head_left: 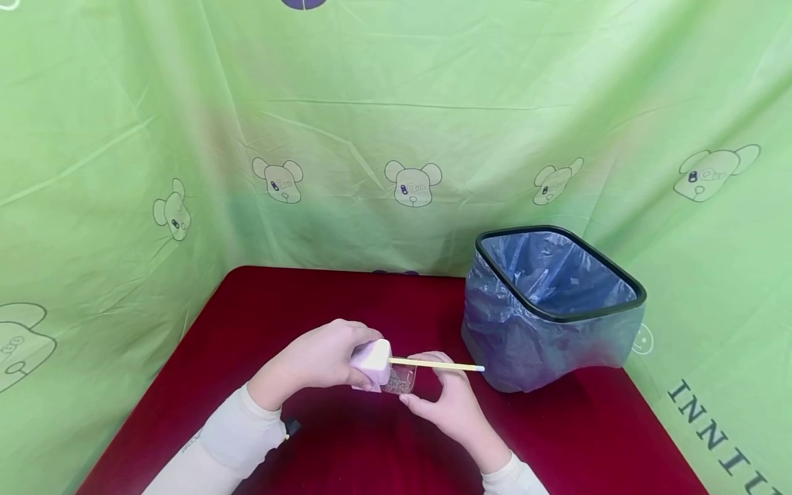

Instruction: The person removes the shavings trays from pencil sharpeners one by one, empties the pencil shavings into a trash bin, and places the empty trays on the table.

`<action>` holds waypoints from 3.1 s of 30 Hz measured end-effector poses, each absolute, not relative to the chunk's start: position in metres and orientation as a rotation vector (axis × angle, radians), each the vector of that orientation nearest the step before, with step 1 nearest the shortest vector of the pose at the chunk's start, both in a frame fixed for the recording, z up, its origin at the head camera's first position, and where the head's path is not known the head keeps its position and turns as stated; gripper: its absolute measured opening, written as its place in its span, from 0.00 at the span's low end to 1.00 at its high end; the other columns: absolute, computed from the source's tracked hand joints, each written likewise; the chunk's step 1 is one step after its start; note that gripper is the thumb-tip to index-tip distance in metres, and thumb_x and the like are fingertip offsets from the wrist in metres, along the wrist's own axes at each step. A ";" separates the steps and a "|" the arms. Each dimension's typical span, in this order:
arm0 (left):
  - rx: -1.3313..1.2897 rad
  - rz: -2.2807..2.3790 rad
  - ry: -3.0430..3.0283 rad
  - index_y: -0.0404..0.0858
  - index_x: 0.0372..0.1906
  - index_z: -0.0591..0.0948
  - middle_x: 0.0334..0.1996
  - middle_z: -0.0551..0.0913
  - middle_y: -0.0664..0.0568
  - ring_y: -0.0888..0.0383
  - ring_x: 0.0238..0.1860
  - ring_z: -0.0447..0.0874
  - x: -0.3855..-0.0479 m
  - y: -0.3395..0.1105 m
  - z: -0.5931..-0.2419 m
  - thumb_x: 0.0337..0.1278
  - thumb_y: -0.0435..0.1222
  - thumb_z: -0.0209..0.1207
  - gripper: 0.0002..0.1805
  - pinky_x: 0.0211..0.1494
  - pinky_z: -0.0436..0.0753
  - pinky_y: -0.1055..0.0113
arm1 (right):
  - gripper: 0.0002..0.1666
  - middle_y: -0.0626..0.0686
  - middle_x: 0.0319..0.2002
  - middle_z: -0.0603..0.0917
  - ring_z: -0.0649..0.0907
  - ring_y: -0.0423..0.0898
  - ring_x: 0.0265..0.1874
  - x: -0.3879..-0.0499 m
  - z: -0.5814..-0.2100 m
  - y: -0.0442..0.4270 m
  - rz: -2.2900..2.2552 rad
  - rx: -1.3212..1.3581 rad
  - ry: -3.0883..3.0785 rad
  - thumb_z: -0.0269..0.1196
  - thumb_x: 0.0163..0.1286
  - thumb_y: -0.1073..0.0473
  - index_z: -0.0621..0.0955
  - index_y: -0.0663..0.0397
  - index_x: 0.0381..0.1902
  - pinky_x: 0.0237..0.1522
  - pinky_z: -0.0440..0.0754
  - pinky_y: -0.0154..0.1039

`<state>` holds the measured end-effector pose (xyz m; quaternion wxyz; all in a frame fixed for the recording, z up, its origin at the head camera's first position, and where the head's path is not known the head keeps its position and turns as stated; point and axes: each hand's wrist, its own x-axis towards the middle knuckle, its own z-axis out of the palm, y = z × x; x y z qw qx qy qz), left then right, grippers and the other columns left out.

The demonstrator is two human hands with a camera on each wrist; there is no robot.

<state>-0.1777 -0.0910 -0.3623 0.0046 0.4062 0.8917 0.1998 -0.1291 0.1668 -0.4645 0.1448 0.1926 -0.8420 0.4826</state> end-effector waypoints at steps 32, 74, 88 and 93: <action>1.231 0.620 2.815 0.48 0.55 0.83 0.40 0.82 0.66 0.66 0.38 0.77 -0.180 -0.095 -0.360 0.41 0.47 0.81 0.31 0.41 0.80 0.70 | 0.33 0.38 0.53 0.85 0.82 0.40 0.58 -0.128 -0.468 0.171 1.322 0.503 -2.444 0.81 0.51 0.55 0.82 0.37 0.55 0.62 0.79 0.48; 1.160 0.646 2.822 0.42 0.57 0.83 0.39 0.83 0.62 0.65 0.37 0.78 -0.187 -0.097 -0.359 0.40 0.47 0.82 0.35 0.41 0.80 0.68 | 0.34 0.35 0.53 0.84 0.82 0.41 0.57 -0.119 -0.469 0.177 1.319 0.580 -2.439 0.81 0.53 0.52 0.81 0.38 0.58 0.62 0.80 0.48; 1.111 0.651 2.832 0.42 0.56 0.83 0.39 0.82 0.63 0.65 0.37 0.77 -0.193 -0.097 -0.367 0.39 0.46 0.82 0.35 0.42 0.80 0.67 | 0.33 0.39 0.53 0.84 0.83 0.43 0.56 -0.117 -0.469 0.177 1.345 0.655 -2.381 0.80 0.54 0.54 0.81 0.41 0.58 0.62 0.79 0.44; 1.086 0.679 2.816 0.41 0.56 0.83 0.39 0.82 0.62 0.64 0.37 0.78 -0.195 -0.096 -0.372 0.39 0.46 0.82 0.35 0.43 0.80 0.66 | 0.33 0.40 0.53 0.85 0.83 0.43 0.56 -0.115 -0.468 0.176 1.342 0.652 -2.379 0.80 0.54 0.53 0.81 0.40 0.58 0.62 0.79 0.45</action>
